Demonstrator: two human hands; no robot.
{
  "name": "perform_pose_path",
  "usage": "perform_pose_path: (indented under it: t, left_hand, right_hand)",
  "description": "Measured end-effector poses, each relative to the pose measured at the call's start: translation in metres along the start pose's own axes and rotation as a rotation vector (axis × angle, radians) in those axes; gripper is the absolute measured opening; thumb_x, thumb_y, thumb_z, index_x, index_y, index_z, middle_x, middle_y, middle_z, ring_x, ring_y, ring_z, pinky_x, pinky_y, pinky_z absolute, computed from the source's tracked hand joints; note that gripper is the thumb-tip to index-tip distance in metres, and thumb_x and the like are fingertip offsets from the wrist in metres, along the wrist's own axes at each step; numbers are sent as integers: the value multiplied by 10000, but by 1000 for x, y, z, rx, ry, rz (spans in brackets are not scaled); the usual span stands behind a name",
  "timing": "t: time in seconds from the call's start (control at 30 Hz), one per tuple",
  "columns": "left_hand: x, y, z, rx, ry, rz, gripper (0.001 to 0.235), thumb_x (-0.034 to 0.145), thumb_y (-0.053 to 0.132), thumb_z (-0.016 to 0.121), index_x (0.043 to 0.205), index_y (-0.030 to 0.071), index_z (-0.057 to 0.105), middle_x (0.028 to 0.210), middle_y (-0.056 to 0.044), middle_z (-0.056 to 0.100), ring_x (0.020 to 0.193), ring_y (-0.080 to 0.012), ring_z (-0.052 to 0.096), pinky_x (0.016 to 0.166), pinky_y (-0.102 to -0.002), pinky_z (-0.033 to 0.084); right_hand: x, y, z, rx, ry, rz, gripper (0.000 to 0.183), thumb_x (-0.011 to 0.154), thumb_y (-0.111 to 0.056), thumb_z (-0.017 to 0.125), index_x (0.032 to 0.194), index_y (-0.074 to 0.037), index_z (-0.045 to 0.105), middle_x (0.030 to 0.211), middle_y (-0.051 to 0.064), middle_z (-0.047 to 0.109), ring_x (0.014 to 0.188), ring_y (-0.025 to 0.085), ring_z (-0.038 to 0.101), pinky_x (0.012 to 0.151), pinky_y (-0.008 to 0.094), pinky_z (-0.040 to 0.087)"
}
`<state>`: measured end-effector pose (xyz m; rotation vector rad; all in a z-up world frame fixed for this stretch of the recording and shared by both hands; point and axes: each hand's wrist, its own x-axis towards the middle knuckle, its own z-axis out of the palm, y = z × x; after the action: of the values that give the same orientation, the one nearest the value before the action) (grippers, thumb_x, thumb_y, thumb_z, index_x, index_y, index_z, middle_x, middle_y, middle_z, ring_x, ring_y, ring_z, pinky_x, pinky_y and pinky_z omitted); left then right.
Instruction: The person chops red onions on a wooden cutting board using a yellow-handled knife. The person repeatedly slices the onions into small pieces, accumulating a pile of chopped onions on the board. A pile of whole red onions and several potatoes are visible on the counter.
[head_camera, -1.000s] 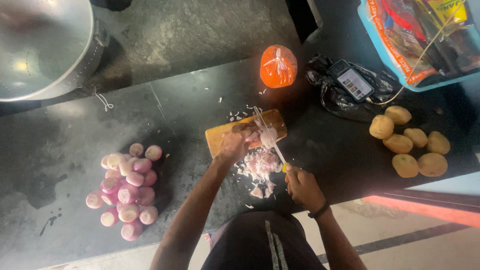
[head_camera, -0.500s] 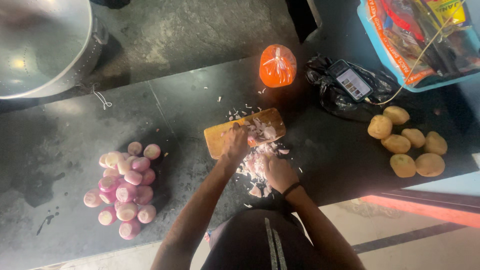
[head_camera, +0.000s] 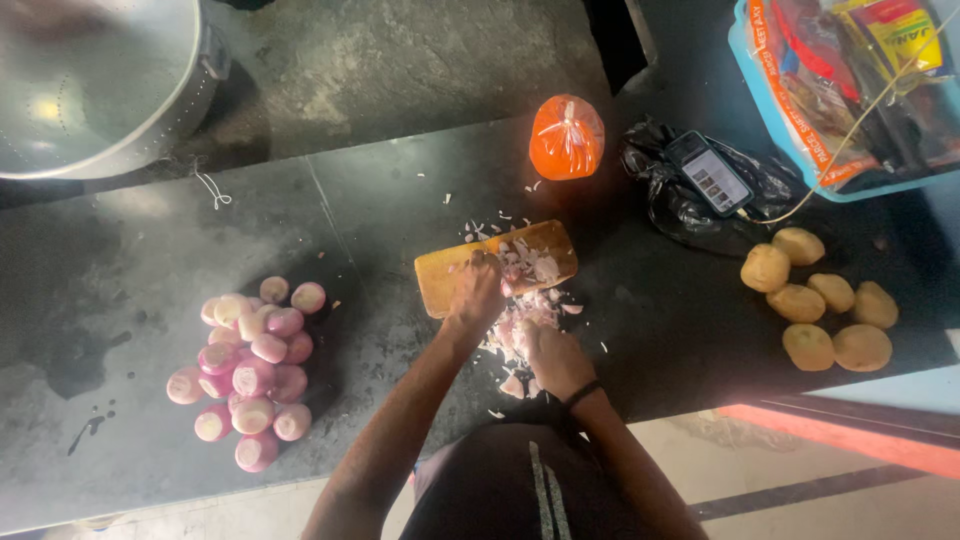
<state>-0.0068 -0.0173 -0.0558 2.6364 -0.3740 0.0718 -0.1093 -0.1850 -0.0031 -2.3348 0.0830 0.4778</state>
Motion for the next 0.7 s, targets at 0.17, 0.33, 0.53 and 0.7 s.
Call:
perform_pose_path:
  t: [0.17,0.33,0.53,0.7]
  left_hand:
    - [-2,-1,2,-5,-113,17,338,672,-50,669,1003,-113,639,1096,-342,593,1026,-444,637,867,-464,564]
    - [-8,5,-3,-48,-21,-31,405,722,-77,648,1124,-117,616,1139,-324,605,1034,-454,641,881,-483,554]
    - [9,8,-24,-124,-80,-119,408,802,-35,655,1201,-74,576,1168,-302,619,1094,-443,633,975,-525,506]
    - [13,3,-11,-142,77,72,701,699,-97,624,1385,-27,491,1421,-252,535,1257,-437,572,1038,-492,492]
  right_hand:
    - [3,29,0,-158,-14,-252,487,1020,-310,292,1201,-42,657,983,221,720,842,453,693,739,572,538]
    - [13,1,16,79,-51,39,643,1078,-473,285,896,22,653,719,239,669,664,413,708,652,478,572]
    - [9,16,-38,157,68,46,642,1031,-527,348,760,-53,687,561,165,656,546,291,704,586,438,552]
    - [25,51,-79,-118,391,-212,431,1055,-422,534,937,-56,727,779,224,684,739,467,652,619,539,509]
